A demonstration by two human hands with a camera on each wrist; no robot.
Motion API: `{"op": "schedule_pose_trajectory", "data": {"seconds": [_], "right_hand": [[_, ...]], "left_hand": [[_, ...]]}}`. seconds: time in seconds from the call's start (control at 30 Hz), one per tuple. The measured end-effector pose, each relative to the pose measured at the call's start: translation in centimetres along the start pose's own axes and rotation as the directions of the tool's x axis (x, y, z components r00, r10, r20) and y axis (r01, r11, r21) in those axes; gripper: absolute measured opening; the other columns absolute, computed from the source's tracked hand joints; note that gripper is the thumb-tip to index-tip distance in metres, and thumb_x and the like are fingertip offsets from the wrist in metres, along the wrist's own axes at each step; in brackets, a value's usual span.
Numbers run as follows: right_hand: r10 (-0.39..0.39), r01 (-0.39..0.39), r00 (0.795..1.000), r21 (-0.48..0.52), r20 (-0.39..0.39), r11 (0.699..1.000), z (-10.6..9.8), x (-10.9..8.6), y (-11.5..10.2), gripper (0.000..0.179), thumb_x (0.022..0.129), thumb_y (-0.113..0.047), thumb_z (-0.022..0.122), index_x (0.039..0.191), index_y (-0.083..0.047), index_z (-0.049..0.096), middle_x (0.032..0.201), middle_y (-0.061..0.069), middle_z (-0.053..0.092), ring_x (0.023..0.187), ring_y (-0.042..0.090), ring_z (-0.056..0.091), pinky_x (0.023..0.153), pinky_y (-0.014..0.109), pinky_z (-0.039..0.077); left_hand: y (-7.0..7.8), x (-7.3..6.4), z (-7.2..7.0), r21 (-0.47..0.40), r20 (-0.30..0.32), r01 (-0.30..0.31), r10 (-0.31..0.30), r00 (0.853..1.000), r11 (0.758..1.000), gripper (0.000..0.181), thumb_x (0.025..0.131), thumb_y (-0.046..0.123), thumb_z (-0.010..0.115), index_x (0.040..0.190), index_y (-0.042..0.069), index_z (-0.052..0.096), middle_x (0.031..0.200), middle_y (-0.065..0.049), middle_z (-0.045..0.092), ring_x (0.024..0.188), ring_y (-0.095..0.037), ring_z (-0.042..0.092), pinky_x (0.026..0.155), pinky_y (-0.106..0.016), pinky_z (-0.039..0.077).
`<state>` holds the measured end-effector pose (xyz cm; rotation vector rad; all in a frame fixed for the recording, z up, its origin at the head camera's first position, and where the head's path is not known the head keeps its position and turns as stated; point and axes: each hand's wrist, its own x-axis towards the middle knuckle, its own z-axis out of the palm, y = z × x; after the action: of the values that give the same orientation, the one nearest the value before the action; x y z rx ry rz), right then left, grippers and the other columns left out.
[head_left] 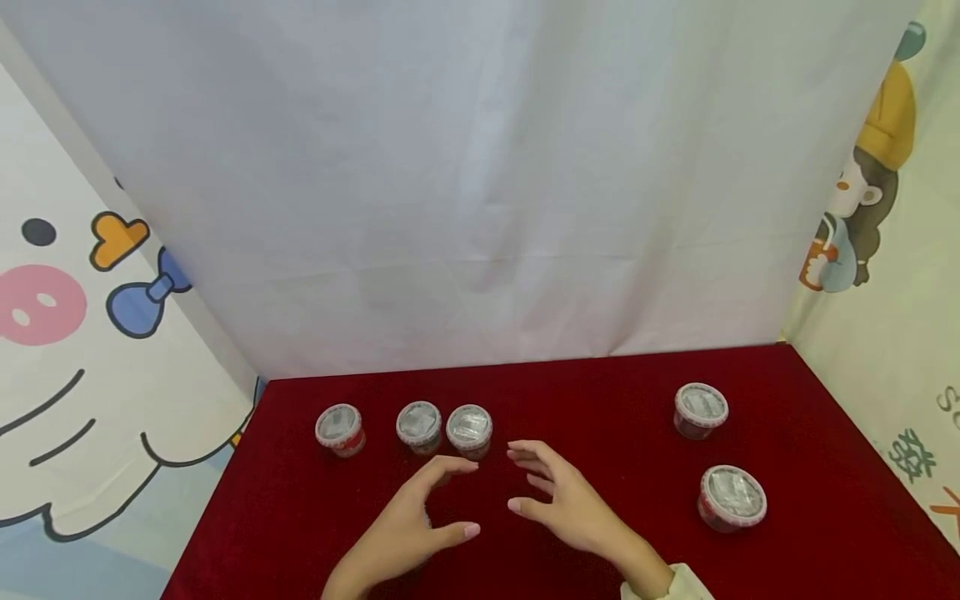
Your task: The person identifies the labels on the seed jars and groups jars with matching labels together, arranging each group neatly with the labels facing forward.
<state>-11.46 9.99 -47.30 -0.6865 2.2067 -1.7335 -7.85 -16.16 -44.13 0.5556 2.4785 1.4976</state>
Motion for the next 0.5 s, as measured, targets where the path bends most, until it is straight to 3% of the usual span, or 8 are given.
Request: {"op": "schedule_pose_trajectory", "data": {"seconds": [0.27,0.5], "right_hand": [[0.004,-0.005,0.998,-0.011,-0.061,1.000,-2.6,-1.5,0.1,0.062,0.102,-0.016,0.074,0.153,0.001,0.044,0.152,0.029,0.050,0.141,0.051,0.048,0.114,0.057,0.045],[0.024,-0.028,0.991,-0.026,-0.135,0.999,-4.4,-2.9,0.5,0.062,0.100,-0.012,0.074,0.153,0.001,0.044,0.153,0.028,0.049,0.142,0.051,0.047,0.114,0.051,0.047]], "left_hand": [[1.7,1.9,2.9,-0.024,0.045,-0.034,0.035,0.998,0.999,0.057,0.096,0.029,0.082,0.146,0.015,0.058,0.147,-0.002,0.058,0.141,-0.034,0.052,0.115,-0.067,0.039],[2.2,3.1,5.2,-0.055,0.051,-0.064,0.067,0.996,0.996,0.056,0.096,0.027,0.081,0.145,0.013,0.057,0.146,-0.005,0.060,0.137,-0.034,0.053,0.116,-0.058,0.043]]}}
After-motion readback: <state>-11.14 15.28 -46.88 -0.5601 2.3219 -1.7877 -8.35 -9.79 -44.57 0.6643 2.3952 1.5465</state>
